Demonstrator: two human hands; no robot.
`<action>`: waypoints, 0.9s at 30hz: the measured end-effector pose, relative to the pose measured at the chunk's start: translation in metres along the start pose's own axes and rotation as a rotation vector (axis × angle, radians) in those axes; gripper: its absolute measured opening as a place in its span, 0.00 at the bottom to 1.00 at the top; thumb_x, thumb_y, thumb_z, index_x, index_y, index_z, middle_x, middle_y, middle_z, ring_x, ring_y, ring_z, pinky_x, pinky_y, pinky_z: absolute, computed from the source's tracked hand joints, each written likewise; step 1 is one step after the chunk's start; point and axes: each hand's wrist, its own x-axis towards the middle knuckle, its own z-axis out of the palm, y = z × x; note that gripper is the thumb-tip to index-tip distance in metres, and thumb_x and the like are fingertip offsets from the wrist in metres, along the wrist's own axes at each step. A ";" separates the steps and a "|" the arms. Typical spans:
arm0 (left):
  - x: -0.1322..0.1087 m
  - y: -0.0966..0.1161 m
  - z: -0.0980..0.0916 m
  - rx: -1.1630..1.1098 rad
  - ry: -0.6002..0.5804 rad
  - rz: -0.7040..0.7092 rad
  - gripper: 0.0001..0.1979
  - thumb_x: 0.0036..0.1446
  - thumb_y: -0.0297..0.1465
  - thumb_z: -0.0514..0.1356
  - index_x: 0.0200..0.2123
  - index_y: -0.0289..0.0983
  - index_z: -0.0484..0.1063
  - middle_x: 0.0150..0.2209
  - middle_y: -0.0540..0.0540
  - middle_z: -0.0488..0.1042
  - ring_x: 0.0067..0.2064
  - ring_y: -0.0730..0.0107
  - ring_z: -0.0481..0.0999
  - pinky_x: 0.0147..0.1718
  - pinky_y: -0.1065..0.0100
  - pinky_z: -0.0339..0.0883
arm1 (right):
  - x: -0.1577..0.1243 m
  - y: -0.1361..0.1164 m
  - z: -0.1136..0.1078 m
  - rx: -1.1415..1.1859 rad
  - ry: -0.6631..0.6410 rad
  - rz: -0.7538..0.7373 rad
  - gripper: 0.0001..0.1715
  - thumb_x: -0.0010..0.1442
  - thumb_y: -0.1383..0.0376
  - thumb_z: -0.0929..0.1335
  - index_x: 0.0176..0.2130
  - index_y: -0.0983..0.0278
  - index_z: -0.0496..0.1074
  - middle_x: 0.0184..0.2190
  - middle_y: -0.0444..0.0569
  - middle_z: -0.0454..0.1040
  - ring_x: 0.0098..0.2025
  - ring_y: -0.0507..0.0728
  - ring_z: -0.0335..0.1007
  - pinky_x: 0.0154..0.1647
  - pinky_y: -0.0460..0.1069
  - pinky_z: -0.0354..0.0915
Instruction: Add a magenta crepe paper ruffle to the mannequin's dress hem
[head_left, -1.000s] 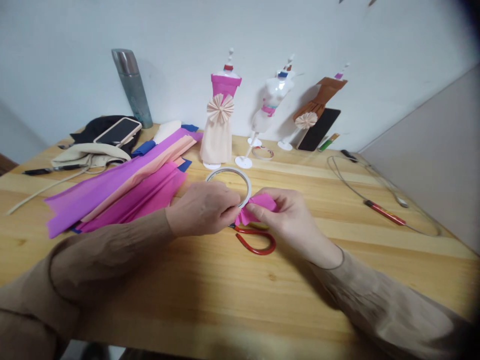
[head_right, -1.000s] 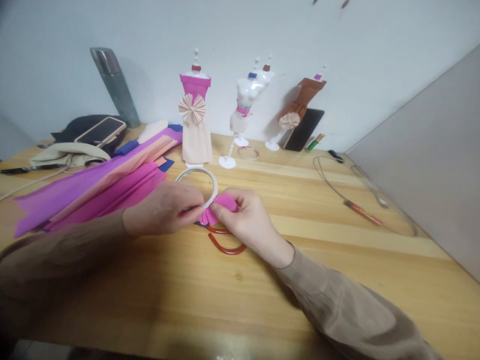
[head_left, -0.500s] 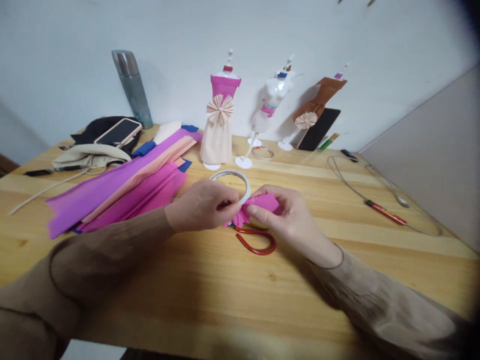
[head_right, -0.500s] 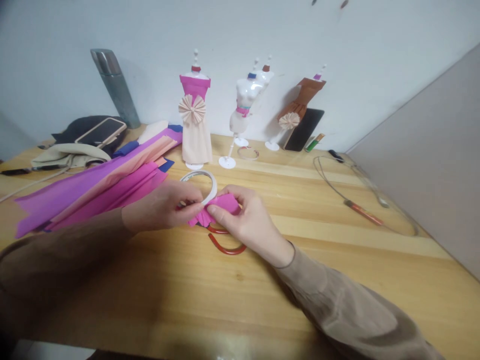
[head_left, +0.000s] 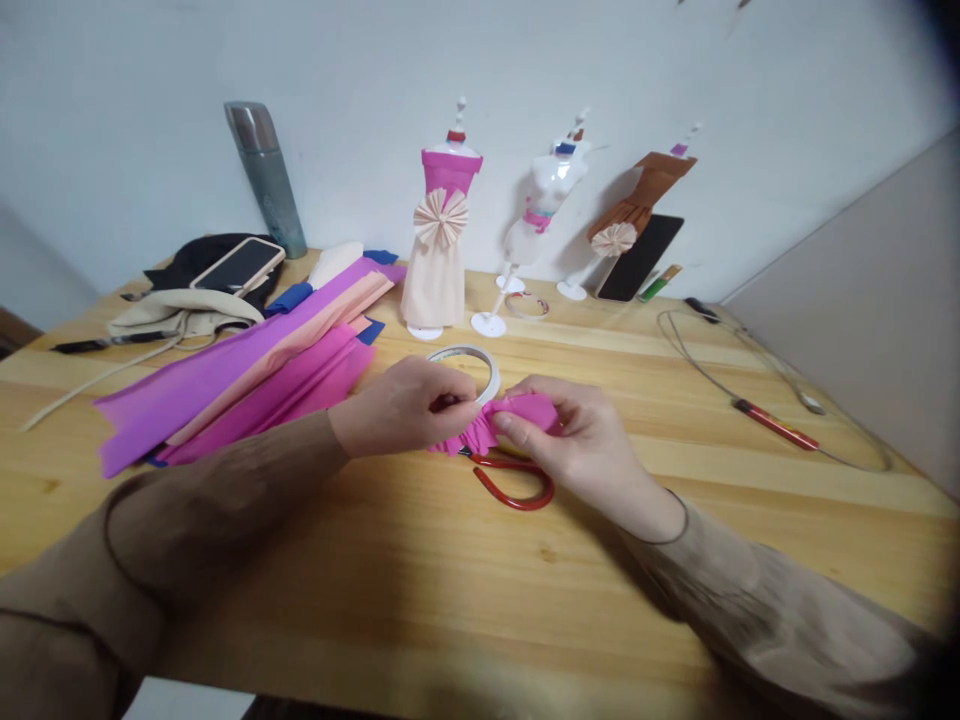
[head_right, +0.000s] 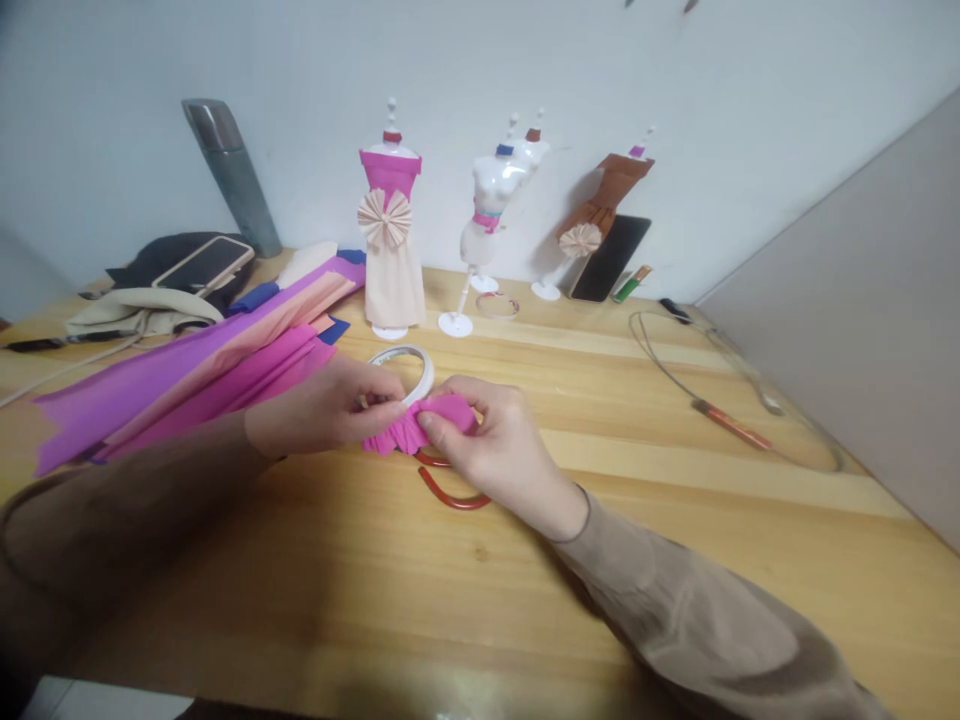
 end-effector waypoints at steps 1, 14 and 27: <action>0.000 0.000 0.000 0.000 -0.004 0.000 0.16 0.54 0.25 0.52 0.18 0.37 0.49 0.18 0.55 0.49 0.23 0.79 0.49 0.22 0.70 0.43 | 0.000 0.000 0.000 0.005 -0.008 -0.005 0.08 0.56 0.63 0.70 0.29 0.65 0.74 0.23 0.45 0.74 0.24 0.51 0.65 0.24 0.45 0.61; 0.000 0.001 0.000 -0.029 -0.030 -0.043 0.16 0.55 0.27 0.51 0.18 0.37 0.50 0.18 0.55 0.51 0.23 0.78 0.51 0.23 0.71 0.45 | 0.001 0.000 0.000 0.024 -0.006 0.000 0.09 0.56 0.62 0.70 0.26 0.64 0.72 0.22 0.44 0.73 0.25 0.51 0.66 0.26 0.46 0.62; 0.001 0.002 -0.003 -0.145 -0.063 -0.059 0.15 0.55 0.26 0.52 0.18 0.37 0.51 0.19 0.55 0.50 0.24 0.79 0.52 0.23 0.71 0.46 | 0.003 -0.006 -0.004 0.052 -0.006 0.047 0.09 0.54 0.61 0.70 0.28 0.65 0.73 0.25 0.46 0.75 0.26 0.52 0.68 0.26 0.46 0.64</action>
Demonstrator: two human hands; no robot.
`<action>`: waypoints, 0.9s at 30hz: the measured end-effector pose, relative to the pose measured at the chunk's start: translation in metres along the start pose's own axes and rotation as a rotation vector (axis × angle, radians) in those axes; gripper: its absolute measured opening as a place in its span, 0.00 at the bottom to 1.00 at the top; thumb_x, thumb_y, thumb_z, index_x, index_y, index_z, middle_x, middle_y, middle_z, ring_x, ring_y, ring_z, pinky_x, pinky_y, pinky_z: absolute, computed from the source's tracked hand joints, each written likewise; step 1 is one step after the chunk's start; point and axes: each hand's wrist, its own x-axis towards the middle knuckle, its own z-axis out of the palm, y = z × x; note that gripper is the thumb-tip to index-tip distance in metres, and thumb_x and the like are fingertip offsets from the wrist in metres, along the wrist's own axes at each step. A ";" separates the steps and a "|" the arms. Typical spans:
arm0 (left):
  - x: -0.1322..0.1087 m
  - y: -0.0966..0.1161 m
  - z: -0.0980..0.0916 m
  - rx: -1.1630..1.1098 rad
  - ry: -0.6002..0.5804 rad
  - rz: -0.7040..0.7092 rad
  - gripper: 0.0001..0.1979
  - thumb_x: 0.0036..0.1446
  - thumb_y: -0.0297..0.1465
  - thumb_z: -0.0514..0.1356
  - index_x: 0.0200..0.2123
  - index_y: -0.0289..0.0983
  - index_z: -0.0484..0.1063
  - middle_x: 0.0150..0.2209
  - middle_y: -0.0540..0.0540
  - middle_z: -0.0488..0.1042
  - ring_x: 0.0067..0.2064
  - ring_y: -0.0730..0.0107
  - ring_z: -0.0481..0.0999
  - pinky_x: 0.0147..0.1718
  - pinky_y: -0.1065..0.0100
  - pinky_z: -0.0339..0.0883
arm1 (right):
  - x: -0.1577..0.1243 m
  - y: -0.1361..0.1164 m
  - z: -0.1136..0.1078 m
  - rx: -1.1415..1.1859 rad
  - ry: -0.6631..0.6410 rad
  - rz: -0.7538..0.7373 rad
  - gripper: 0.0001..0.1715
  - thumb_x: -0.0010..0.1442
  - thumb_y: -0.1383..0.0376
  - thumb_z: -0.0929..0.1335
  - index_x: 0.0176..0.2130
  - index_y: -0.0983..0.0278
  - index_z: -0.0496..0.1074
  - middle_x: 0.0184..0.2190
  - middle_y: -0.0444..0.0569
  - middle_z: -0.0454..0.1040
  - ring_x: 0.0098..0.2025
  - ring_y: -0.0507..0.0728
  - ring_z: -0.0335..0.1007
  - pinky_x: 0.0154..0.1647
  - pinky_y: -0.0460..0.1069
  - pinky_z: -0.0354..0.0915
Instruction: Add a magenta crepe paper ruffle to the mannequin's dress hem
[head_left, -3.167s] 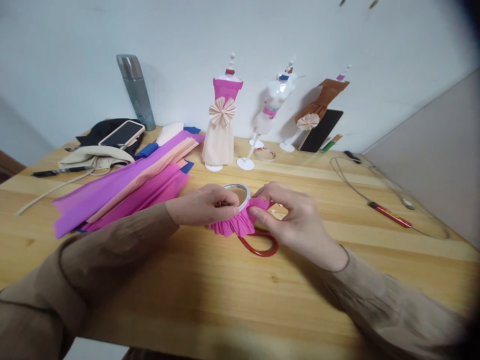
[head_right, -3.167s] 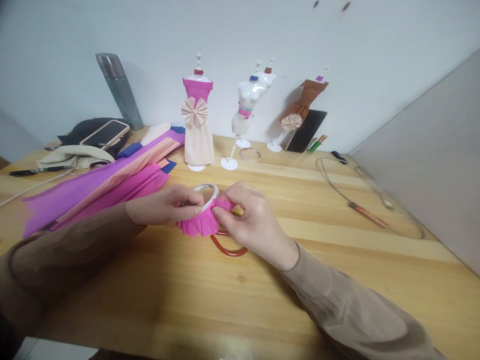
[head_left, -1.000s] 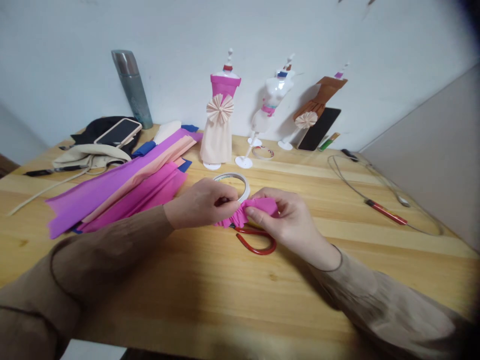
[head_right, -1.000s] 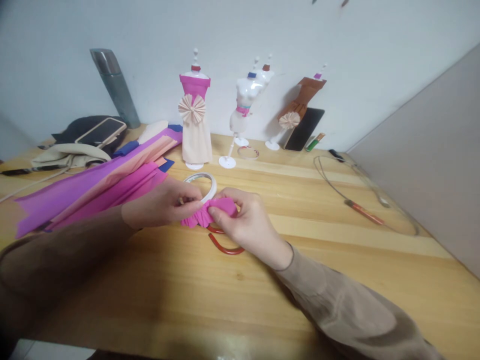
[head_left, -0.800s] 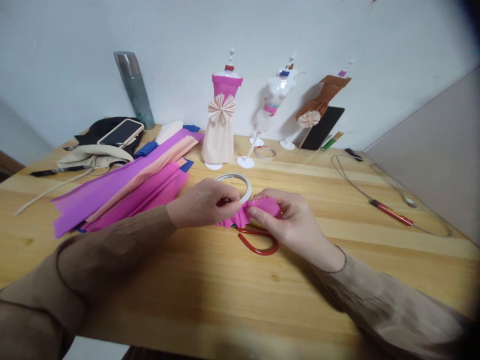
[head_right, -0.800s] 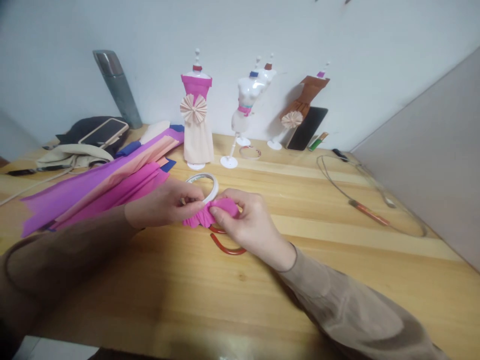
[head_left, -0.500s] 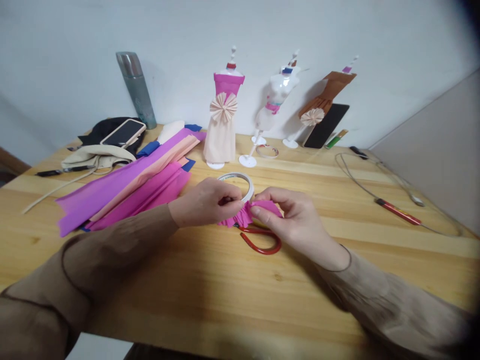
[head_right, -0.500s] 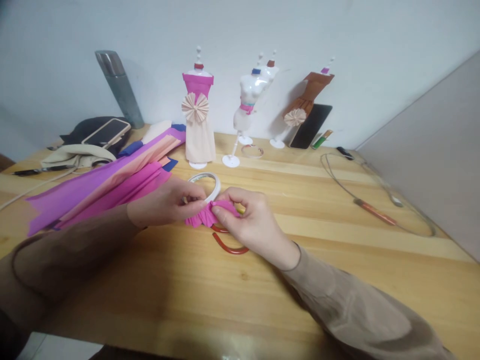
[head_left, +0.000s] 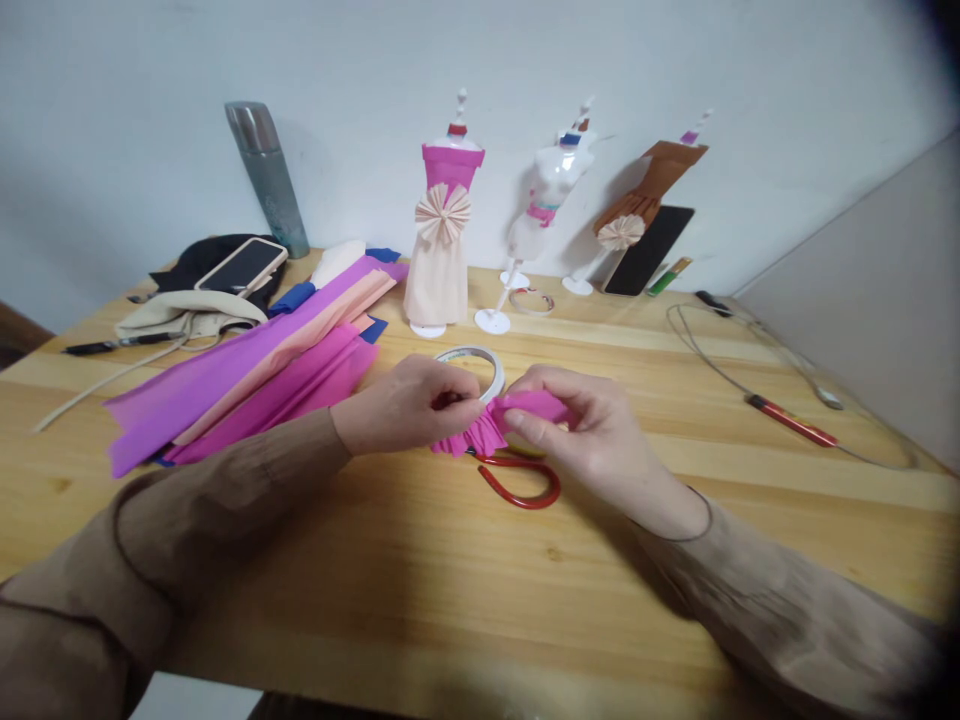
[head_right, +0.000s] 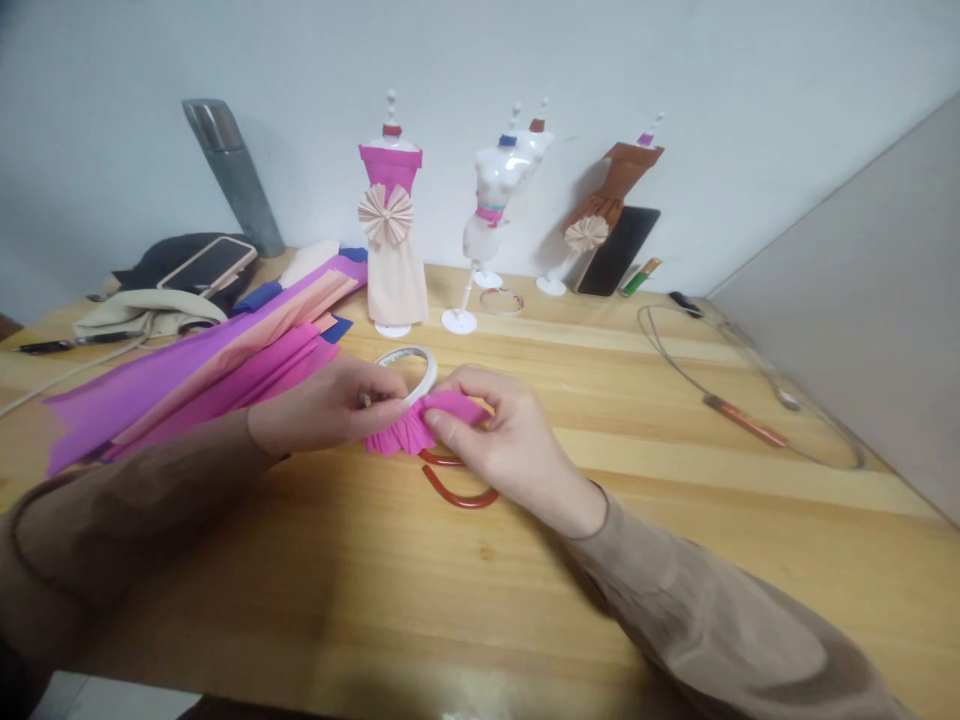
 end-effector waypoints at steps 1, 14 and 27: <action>0.000 0.000 0.000 -0.015 0.003 0.002 0.16 0.55 0.26 0.52 0.18 0.37 0.51 0.19 0.55 0.50 0.23 0.79 0.52 0.23 0.71 0.46 | 0.000 -0.001 0.000 -0.008 0.005 -0.003 0.08 0.53 0.61 0.71 0.29 0.64 0.73 0.25 0.46 0.75 0.26 0.52 0.69 0.27 0.46 0.64; 0.000 -0.002 -0.001 -0.037 0.008 -0.023 0.15 0.55 0.26 0.52 0.18 0.37 0.50 0.19 0.55 0.49 0.23 0.79 0.51 0.22 0.71 0.45 | 0.000 -0.001 0.001 0.177 -0.086 0.126 0.10 0.53 0.60 0.72 0.27 0.65 0.73 0.22 0.43 0.71 0.23 0.49 0.64 0.24 0.45 0.61; -0.001 0.001 -0.002 -0.046 -0.017 -0.009 0.16 0.54 0.24 0.52 0.18 0.37 0.50 0.19 0.55 0.49 0.23 0.79 0.51 0.22 0.71 0.45 | 0.001 0.006 0.001 0.290 -0.121 0.146 0.13 0.54 0.58 0.72 0.27 0.65 0.74 0.22 0.42 0.70 0.24 0.49 0.63 0.24 0.45 0.61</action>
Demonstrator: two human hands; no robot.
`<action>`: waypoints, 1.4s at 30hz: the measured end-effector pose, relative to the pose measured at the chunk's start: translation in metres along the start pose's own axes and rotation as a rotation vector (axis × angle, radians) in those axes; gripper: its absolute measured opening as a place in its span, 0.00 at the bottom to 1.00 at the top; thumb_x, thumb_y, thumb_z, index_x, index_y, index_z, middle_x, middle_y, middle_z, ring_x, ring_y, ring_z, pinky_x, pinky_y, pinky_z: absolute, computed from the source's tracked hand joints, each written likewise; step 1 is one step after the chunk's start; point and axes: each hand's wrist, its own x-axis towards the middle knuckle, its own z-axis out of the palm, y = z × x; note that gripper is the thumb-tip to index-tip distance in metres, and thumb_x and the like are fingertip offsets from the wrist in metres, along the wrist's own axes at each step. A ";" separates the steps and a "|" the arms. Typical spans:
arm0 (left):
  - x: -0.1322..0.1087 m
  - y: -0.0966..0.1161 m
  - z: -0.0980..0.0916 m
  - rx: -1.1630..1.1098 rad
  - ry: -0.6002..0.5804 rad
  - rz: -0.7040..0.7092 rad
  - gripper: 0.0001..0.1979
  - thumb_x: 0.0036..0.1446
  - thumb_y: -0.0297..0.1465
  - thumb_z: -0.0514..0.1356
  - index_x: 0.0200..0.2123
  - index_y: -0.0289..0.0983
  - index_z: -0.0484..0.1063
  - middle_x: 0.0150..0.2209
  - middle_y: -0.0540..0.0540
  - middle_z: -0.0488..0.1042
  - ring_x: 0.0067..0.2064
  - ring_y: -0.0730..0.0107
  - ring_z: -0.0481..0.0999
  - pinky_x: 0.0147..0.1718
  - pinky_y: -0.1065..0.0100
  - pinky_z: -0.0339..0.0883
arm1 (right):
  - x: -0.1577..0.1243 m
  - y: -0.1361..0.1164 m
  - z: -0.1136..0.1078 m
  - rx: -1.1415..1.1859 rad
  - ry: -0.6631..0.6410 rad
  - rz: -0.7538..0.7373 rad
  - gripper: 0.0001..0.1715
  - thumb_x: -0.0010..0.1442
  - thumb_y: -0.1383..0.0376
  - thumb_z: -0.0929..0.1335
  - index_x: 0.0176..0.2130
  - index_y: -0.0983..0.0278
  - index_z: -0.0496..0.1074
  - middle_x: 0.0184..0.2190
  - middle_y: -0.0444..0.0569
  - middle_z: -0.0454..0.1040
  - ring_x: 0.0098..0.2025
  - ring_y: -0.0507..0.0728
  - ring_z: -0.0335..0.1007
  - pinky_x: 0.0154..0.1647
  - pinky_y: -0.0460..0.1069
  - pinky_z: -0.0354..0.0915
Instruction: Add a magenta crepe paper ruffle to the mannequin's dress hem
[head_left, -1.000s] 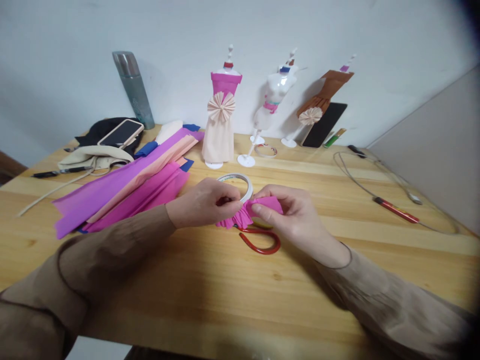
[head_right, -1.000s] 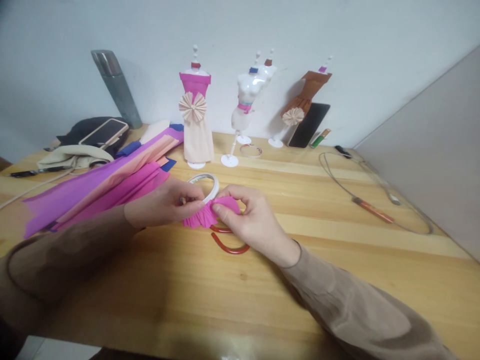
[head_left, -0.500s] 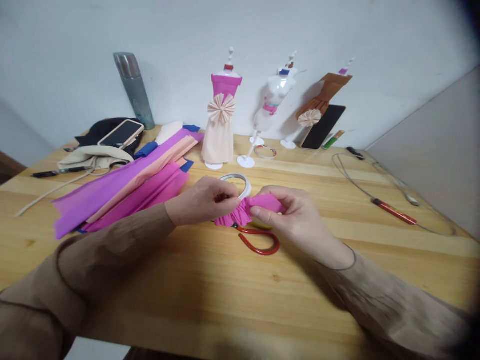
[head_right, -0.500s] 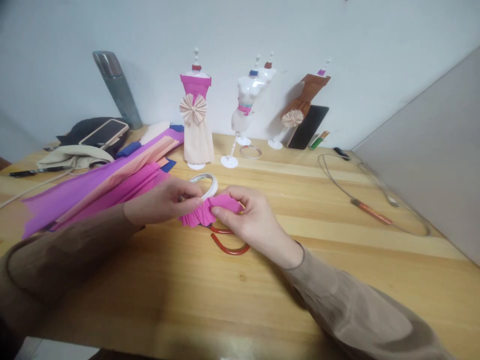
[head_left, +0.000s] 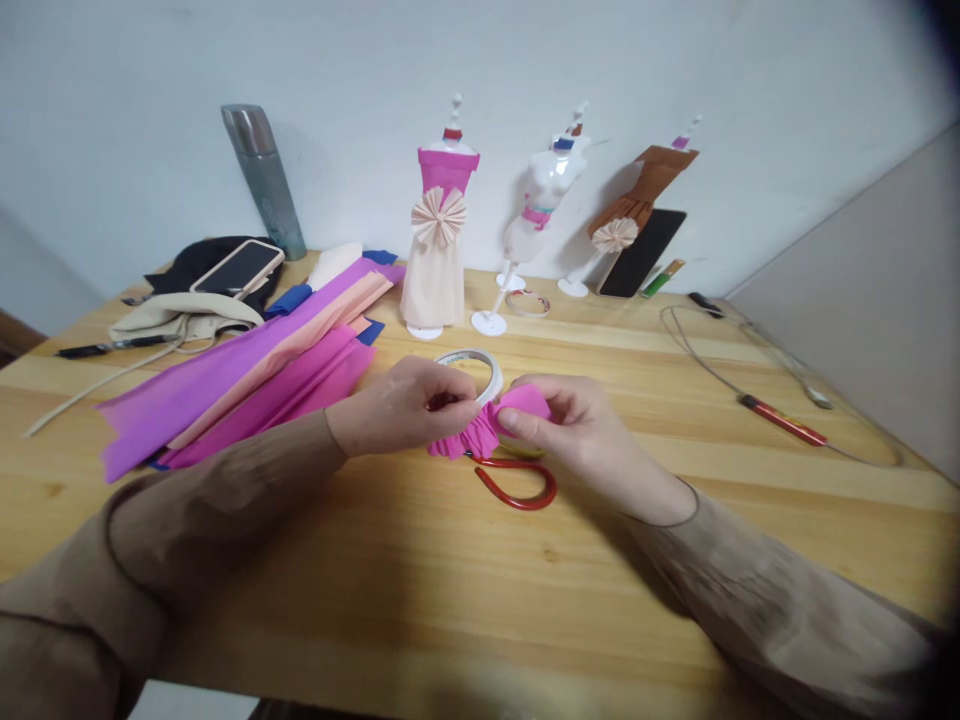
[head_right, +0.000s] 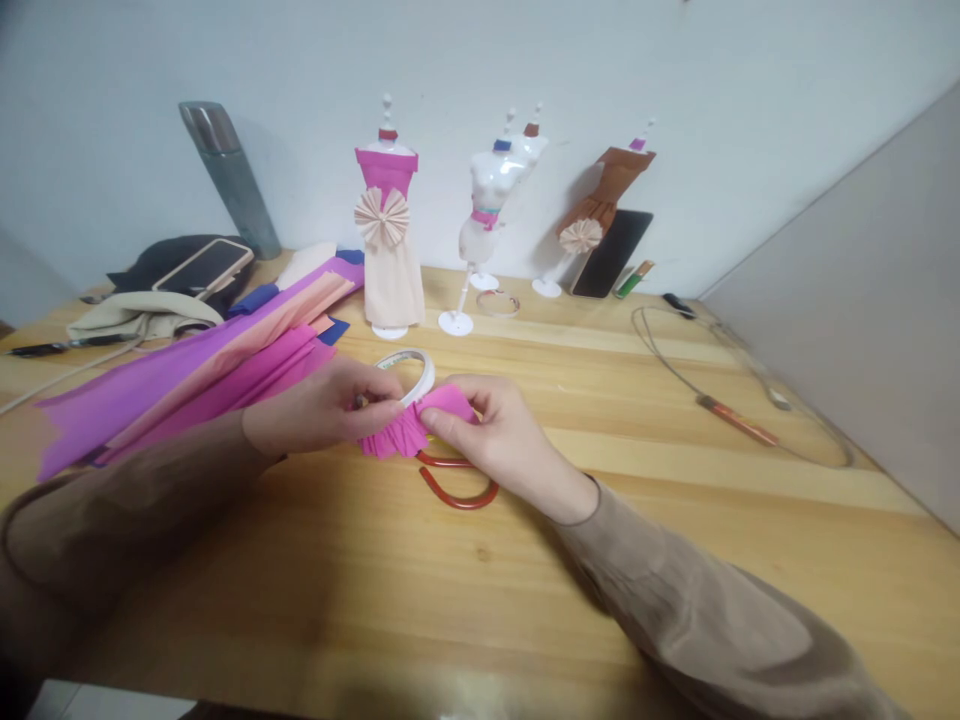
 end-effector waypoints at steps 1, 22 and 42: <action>0.000 0.000 0.000 -0.002 -0.001 0.000 0.16 0.53 0.24 0.52 0.18 0.37 0.49 0.19 0.55 0.49 0.23 0.79 0.51 0.22 0.71 0.45 | 0.000 0.000 0.000 0.007 -0.001 0.002 0.12 0.54 0.58 0.72 0.27 0.65 0.74 0.22 0.42 0.69 0.24 0.49 0.62 0.24 0.45 0.60; -0.001 -0.001 0.007 0.110 0.019 0.002 0.15 0.54 0.27 0.52 0.18 0.36 0.52 0.19 0.55 0.52 0.23 0.79 0.52 0.22 0.72 0.46 | 0.001 -0.002 0.003 -0.069 0.002 0.099 0.14 0.50 0.57 0.72 0.25 0.66 0.72 0.20 0.43 0.66 0.23 0.49 0.57 0.21 0.45 0.56; 0.000 -0.003 0.006 0.069 0.001 0.013 0.13 0.54 0.28 0.53 0.18 0.36 0.56 0.19 0.55 0.54 0.23 0.79 0.54 0.22 0.73 0.48 | 0.001 -0.004 -0.001 -0.235 0.087 -0.015 0.16 0.54 0.57 0.68 0.23 0.65 0.69 0.20 0.44 0.67 0.23 0.50 0.59 0.24 0.46 0.57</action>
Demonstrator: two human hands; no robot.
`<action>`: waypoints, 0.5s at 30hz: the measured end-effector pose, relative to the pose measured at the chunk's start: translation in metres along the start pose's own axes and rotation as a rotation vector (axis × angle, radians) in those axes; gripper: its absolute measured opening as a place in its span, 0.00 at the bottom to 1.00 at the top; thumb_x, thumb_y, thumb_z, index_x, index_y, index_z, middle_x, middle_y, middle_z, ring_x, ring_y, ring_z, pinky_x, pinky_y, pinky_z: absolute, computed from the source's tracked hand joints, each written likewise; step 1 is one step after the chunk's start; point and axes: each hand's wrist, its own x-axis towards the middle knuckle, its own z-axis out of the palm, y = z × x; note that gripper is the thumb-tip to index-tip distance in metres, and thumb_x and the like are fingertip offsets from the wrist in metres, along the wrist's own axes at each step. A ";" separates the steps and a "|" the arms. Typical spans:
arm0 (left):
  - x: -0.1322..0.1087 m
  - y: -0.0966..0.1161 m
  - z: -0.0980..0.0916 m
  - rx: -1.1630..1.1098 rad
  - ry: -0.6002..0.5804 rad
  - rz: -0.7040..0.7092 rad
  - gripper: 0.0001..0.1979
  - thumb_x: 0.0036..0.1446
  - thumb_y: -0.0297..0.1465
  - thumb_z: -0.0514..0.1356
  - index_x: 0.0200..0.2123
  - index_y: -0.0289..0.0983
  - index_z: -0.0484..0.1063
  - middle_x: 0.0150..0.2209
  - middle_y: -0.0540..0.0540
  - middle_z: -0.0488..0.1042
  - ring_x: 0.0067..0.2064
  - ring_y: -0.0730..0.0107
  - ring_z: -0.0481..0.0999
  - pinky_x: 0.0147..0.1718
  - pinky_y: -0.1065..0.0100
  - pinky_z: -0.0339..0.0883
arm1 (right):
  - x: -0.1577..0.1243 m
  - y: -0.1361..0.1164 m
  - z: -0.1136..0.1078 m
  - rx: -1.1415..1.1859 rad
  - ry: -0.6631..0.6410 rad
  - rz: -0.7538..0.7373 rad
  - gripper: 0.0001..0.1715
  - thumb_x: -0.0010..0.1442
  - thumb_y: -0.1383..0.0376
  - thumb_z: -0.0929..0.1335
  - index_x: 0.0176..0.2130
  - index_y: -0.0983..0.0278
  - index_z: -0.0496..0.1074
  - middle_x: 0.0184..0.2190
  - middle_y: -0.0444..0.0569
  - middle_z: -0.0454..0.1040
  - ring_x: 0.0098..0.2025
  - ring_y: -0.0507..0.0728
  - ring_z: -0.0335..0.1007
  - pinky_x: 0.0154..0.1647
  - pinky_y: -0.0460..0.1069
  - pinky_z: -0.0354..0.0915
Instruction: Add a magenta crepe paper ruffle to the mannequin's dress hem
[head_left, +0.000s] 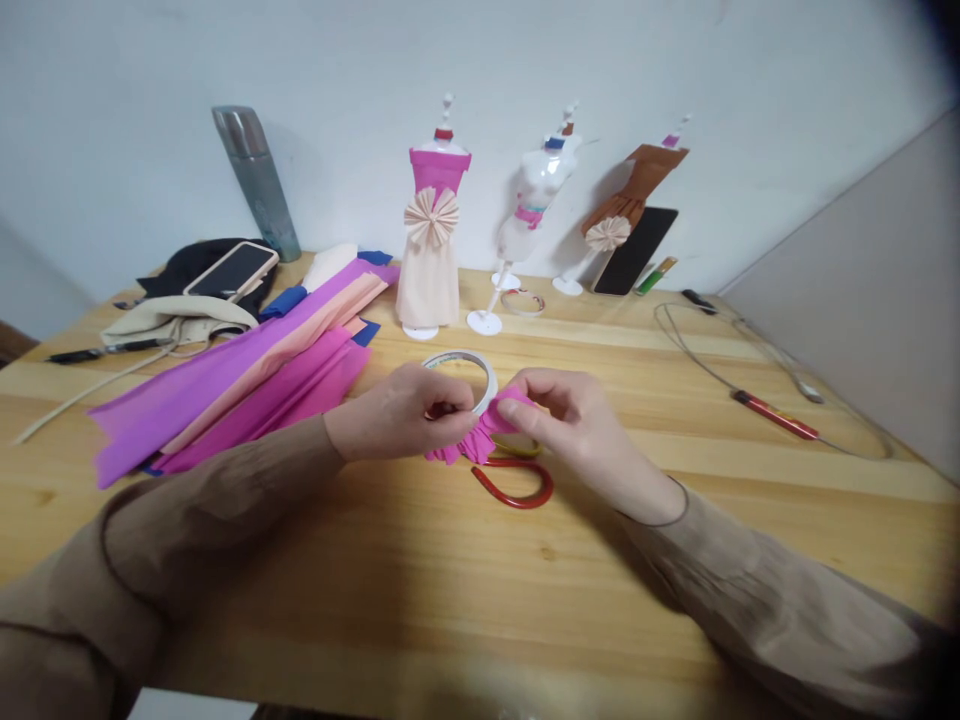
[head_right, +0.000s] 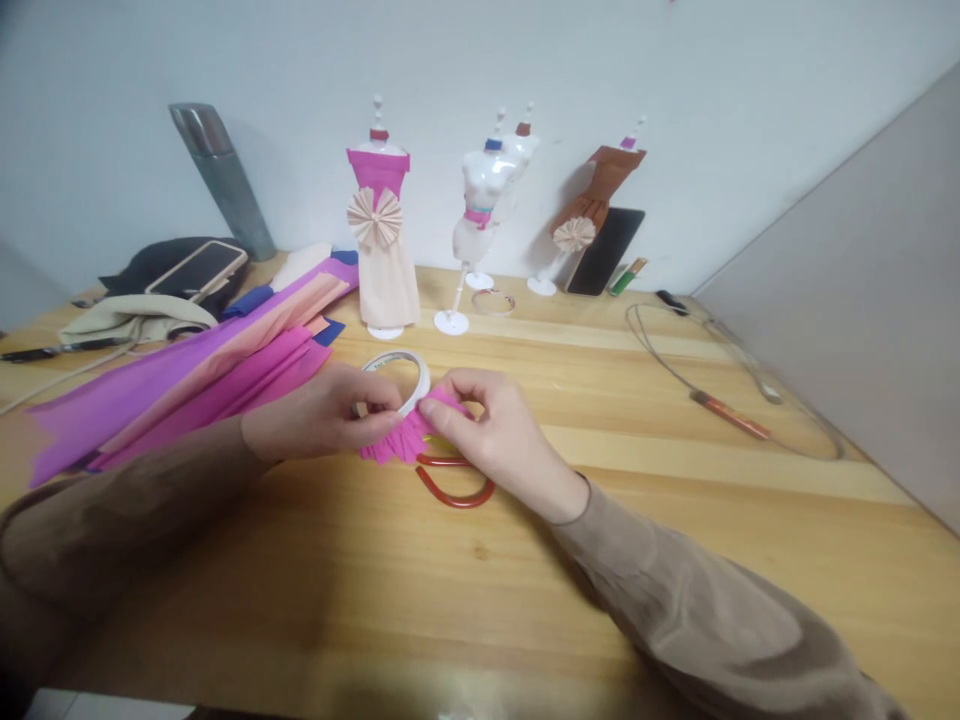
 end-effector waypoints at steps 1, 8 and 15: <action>0.000 0.000 0.000 0.002 0.001 0.000 0.13 0.54 0.27 0.53 0.18 0.36 0.56 0.19 0.55 0.54 0.24 0.79 0.54 0.22 0.73 0.47 | 0.000 0.000 0.000 0.004 0.011 0.004 0.15 0.54 0.57 0.68 0.23 0.65 0.68 0.20 0.44 0.68 0.24 0.50 0.60 0.24 0.46 0.57; 0.001 0.001 -0.004 -0.084 -0.030 -0.036 0.15 0.54 0.28 0.52 0.18 0.37 0.52 0.19 0.56 0.50 0.23 0.79 0.52 0.23 0.72 0.46 | -0.003 -0.001 0.003 -0.134 0.065 -0.131 0.12 0.56 0.62 0.67 0.23 0.63 0.69 0.21 0.44 0.70 0.25 0.52 0.63 0.28 0.48 0.61; 0.003 0.001 -0.005 -0.086 -0.036 -0.039 0.14 0.54 0.28 0.52 0.18 0.37 0.52 0.19 0.55 0.50 0.24 0.79 0.52 0.23 0.71 0.46 | -0.008 -0.001 0.004 -0.310 0.099 -0.366 0.08 0.58 0.68 0.67 0.27 0.63 0.72 0.23 0.45 0.72 0.26 0.53 0.66 0.31 0.49 0.62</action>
